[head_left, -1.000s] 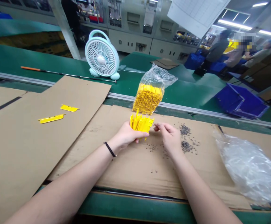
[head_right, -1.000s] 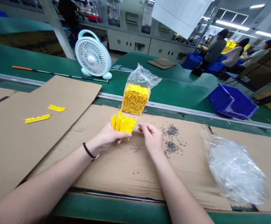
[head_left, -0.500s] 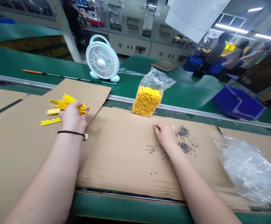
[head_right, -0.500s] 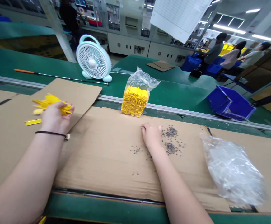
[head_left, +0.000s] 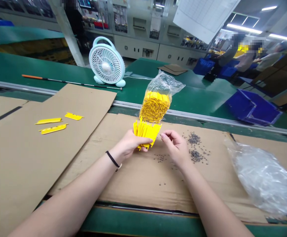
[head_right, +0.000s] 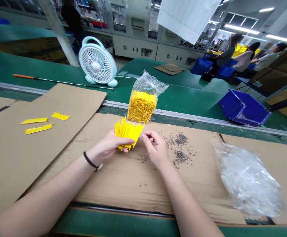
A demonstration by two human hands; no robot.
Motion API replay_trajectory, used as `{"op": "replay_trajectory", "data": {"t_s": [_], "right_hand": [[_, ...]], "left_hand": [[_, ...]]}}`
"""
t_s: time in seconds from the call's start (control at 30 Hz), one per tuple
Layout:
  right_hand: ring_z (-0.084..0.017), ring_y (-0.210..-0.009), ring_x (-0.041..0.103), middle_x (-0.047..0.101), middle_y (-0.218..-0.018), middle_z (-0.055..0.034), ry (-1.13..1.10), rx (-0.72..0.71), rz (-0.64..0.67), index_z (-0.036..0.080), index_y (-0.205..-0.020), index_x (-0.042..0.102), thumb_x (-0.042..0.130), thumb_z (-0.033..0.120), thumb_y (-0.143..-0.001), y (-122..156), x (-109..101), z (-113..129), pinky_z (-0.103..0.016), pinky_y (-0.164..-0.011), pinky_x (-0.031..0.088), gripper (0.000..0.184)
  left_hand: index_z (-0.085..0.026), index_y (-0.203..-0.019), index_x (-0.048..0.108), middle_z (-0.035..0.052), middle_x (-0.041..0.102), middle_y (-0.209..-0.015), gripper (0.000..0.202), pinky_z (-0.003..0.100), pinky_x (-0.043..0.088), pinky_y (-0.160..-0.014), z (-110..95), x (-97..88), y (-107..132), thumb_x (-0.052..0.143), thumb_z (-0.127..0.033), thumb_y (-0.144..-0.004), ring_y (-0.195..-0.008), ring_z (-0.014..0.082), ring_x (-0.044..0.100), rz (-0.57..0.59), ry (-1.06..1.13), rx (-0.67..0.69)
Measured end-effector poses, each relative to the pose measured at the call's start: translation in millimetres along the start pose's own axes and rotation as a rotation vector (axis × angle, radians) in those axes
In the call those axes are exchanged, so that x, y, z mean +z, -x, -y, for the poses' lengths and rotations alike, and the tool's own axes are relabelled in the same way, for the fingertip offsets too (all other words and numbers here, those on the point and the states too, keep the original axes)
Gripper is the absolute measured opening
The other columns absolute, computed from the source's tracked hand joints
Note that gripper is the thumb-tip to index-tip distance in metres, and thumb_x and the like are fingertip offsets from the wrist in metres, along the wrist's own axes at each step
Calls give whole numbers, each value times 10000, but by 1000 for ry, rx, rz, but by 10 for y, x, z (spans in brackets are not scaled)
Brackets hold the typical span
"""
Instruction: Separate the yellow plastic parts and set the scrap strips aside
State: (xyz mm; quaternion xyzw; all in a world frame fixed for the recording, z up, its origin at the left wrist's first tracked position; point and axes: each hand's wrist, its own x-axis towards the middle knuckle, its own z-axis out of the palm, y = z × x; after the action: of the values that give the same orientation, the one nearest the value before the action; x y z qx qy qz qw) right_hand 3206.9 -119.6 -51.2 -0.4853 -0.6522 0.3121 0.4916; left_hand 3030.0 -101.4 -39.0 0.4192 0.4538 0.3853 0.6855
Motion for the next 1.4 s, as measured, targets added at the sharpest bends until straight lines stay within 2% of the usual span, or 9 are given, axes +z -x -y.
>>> {"op": "replay_trajectory", "data": {"t_s": [0.2, 0.37, 0.63, 0.7, 0.8, 0.9, 1.07, 1.27, 1.4], "right_hand": [[-144, -707, 529, 627, -787, -12, 154, -93, -32, 198, -817, 631, 531, 263, -864, 0, -8, 17, -273, -663, 391, 128], [-142, -695, 527, 633, -791, -12, 125, -25, 11, 192, -815, 636, 535, 273, -855, -7, 2, 7, -267, -643, 386, 136], [-119, -562, 458, 587, -658, 6, 24, 153, 77, 178, -719, 620, 581, 336, -804, -23, 7, -60, -251, -551, 362, 184], [-113, -540, 442, 574, -635, 12, 56, 150, 65, 179, -697, 611, 582, 338, -804, -10, 15, -54, -248, -537, 351, 194], [-120, -568, 465, 562, -626, 14, 141, 68, -3, 184, -656, 589, 568, 335, -822, 8, 26, -33, -253, -568, 358, 225], [-131, -610, 495, 577, -653, 7, 171, 8, -13, 189, -658, 587, 554, 329, -836, 7, 18, -24, -263, -608, 374, 228], [-141, -606, 513, 603, -662, -1, 118, 47, 39, 192, -683, 605, 560, 324, -824, -3, 1, -27, -270, -595, 392, 199], [-148, -633, 536, 613, -669, -4, 86, 64, -26, 190, -661, 608, 570, 319, -816, 24, 46, 1, -268, -604, 394, 206], [-150, -652, 549, 649, -731, -13, 74, 101, -10, 192, -754, 644, 551, 338, -841, -3, 4, -30, -265, -603, 391, 194]], "left_hand": [[-69, -876, 641, 75, 639, -769, 317, 196, 472, -408, -8, -2, 0, 756, -133, -587, -577, 119, 573, 30, -18, -1], [-73, -884, 641, 75, 643, -773, 334, 200, 477, -412, 10, -8, -4, 765, -141, -582, -582, 120, 578, 32, -17, 12], [-87, -872, 639, 77, 662, -777, 348, 221, 500, -411, 9, 14, -7, 782, -160, -563, -579, 139, 601, -19, -116, 82], [-87, -854, 640, 66, 657, -752, 322, 219, 499, -403, -6, 31, 3, 772, -151, -568, -556, 130, 590, -25, -173, 81], [-86, -814, 640, 51, 641, -702, 265, 204, 476, -382, -16, 45, 13, 754, -148, -584, -513, 109, 560, -9, -219, 67], [-87, -824, 644, 53, 641, -699, 263, 193, 457, -379, -3, 45, 10, 752, -158, -595, -516, 108, 558, 37, -171, 69], [-76, -852, 641, 77, 650, -741, 313, 199, 455, -387, 40, 38, -7, 772, -170, -584, -533, 117, 573, 23, -94, 65], [-75, -856, 636, 76, 644, -736, 307, 212, 469, -403, 70, 41, -8, 769, -185, -602, -543, 124, 577, 46, -111, 83], [-89, -872, 635, 78, 653, -794, 318, 218, 473, -421, -11, 19, -10, 770, -184, -601, -559, 120, 578, 53, -89, 119]]}}
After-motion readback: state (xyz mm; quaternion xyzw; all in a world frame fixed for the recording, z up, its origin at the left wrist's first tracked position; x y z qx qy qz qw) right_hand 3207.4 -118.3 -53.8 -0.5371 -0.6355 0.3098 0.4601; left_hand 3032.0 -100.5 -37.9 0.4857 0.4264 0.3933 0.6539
